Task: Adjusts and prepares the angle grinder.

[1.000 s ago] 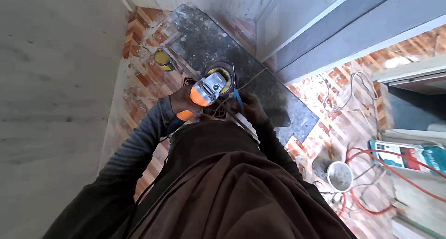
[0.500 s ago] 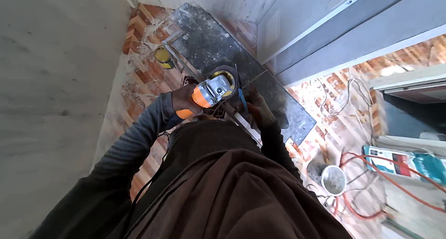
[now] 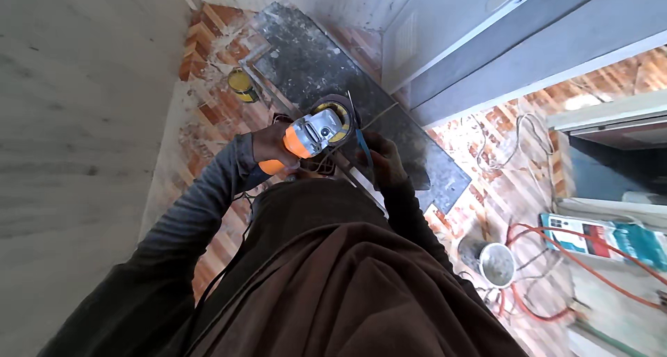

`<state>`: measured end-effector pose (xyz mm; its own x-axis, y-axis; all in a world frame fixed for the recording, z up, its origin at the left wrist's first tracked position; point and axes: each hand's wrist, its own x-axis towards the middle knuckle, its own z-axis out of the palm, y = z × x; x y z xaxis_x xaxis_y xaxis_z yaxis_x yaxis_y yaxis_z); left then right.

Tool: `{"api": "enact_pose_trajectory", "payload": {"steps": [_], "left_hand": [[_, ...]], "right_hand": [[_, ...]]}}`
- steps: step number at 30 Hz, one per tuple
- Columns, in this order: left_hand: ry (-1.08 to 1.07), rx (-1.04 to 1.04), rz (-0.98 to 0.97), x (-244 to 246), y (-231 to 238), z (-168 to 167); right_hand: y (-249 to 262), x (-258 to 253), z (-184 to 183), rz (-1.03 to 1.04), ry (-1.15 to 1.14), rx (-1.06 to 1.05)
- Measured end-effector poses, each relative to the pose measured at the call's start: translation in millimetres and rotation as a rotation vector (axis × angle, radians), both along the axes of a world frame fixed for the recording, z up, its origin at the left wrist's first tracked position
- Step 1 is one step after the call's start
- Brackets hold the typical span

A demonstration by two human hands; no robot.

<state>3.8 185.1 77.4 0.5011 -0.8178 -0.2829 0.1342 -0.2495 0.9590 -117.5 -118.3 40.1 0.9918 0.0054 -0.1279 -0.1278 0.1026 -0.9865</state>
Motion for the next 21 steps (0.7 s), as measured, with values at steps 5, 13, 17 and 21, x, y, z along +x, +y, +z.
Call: {"api": "enact_pose_trajectory", "payload": {"steps": [5,13,17,21], "left_hand": [[0.052,-0.021,-0.002,-0.2,2.2,-1.8],[-0.035,0.030,-0.131,6.9,9.4,-2.8],[-0.072,0.126,-0.177,9.6,10.5,7.9],[-0.020,0.102,-0.147,13.8,11.3,4.7]], "right_hand": [[-3.1,-1.1,-0.2,0.022,-0.054,-0.059],[-4.7,0.0,-9.1,0.173,0.043,-0.145],[-3.9,4.6,-6.8,0.187,0.033,-0.093],[-4.4,4.2,0.5,0.143,0.044,-0.114]]}}
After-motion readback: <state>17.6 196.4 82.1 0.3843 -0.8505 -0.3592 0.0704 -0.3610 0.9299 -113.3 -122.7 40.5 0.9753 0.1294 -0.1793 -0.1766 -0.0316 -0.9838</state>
